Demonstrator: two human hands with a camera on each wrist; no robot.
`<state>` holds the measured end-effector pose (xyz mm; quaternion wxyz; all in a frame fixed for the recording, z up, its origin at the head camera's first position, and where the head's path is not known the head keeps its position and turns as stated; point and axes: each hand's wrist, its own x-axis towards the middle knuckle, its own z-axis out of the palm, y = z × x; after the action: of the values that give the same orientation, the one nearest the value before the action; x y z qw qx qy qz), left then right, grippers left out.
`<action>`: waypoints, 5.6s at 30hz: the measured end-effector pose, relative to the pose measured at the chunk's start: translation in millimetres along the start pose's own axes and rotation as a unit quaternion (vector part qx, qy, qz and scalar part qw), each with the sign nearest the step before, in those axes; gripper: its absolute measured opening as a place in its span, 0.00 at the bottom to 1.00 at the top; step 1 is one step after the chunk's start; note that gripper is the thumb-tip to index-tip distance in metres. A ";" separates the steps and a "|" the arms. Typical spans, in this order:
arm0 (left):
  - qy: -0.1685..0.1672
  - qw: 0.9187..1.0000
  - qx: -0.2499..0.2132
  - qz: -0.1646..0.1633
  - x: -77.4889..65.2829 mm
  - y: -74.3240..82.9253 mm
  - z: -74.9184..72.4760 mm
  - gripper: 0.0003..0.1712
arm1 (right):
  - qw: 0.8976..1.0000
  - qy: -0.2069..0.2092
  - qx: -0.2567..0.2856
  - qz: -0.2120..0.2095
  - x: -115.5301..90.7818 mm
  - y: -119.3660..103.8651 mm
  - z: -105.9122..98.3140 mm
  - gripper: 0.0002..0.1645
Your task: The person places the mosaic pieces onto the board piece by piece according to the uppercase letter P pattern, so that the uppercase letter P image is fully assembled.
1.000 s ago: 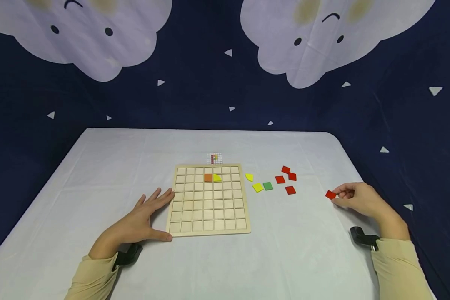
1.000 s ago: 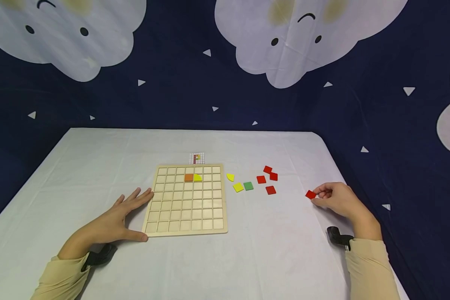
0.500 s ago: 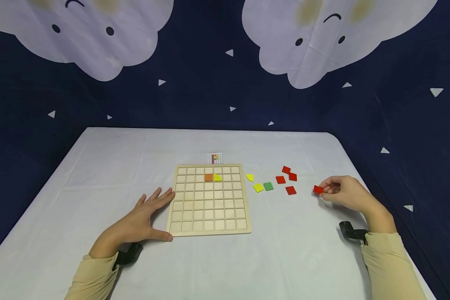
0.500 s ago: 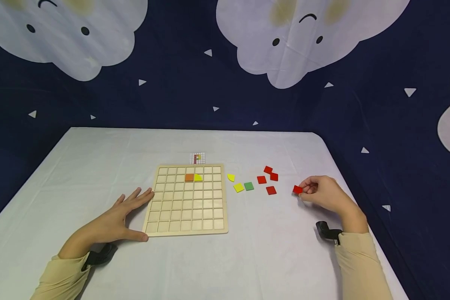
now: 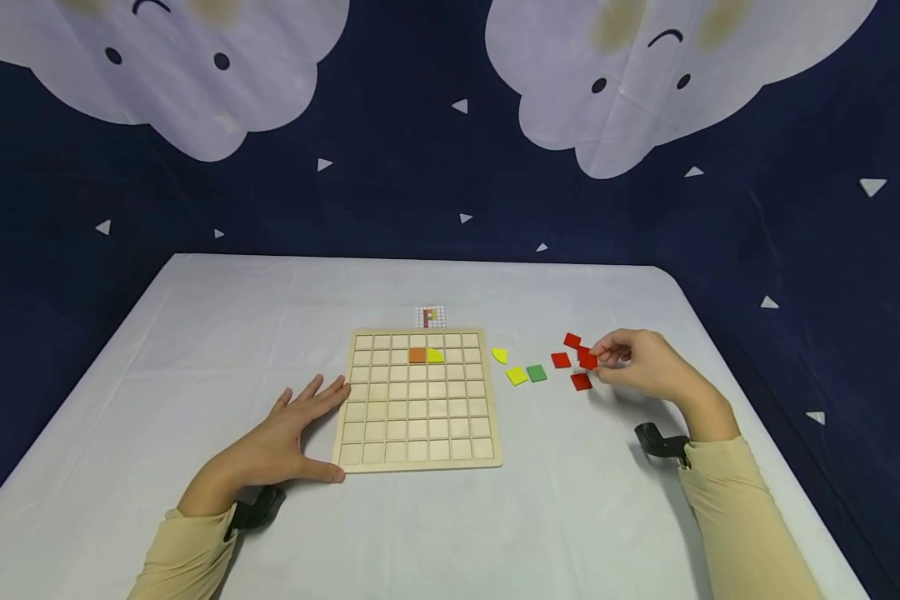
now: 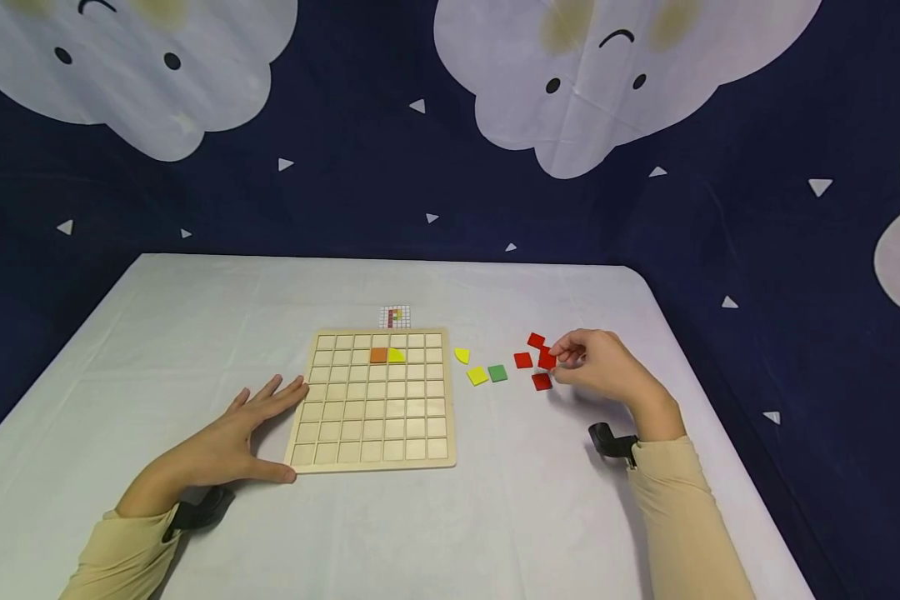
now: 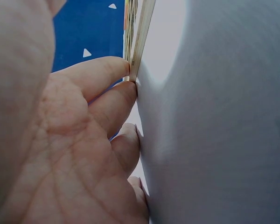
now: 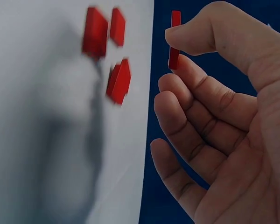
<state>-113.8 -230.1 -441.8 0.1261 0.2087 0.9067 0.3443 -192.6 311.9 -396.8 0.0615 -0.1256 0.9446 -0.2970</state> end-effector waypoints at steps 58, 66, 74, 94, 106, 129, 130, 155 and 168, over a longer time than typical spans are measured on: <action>-0.001 1.000 0.011 -0.002 1.9 -0.8 0.0 0.72 | 0.977 -0.121 0.053 -0.165 114.9 -163.0 109.9 0.13; -0.003 1.000 0.013 -0.006 1.3 0.1 -0.3 0.72 | 0.978 -0.121 0.040 -0.163 121.3 -172.9 124.1 0.14; -0.001 1.000 0.011 0.000 2.0 -0.9 0.6 0.72 | 0.982 -0.116 0.011 -0.149 126.8 -181.8 134.9 0.13; 0.004 1.000 0.018 0.001 2.8 2.3 1.9 0.71 | 0.981 -0.130 -0.014 -0.140 131.5 -184.4 142.7 0.11; 0.000 1.000 0.011 0.001 2.3 1.6 1.3 0.72 | 0.982 -0.138 -0.007 -0.128 132.3 -184.7 141.9 0.11; 0.004 1.000 0.018 0.007 2.7 2.9 0.0 0.71 | 0.979 -0.139 0.037 -0.142 131.5 -176.1 127.2 0.17; 0.005 1.000 0.018 0.008 2.8 3.3 0.1 0.71 | 0.980 -0.132 0.043 -0.142 130.8 -173.5 122.9 0.17; 0.004 1.000 0.006 -0.003 2.6 -1.2 4.7 0.72 | 0.997 -0.002 0.054 -0.048 102.0 -69.2 30.9 0.21; 0.008 1.000 0.004 0.004 2.5 1.1 3.9 0.72 | 0.999 0.011 0.040 0.019 75.6 -27.1 5.6 0.23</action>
<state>-114.3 -225.9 -444.1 0.1168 0.2096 0.9082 0.3429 -258.7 266.7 -388.9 0.0616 -0.1022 0.9347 -0.3349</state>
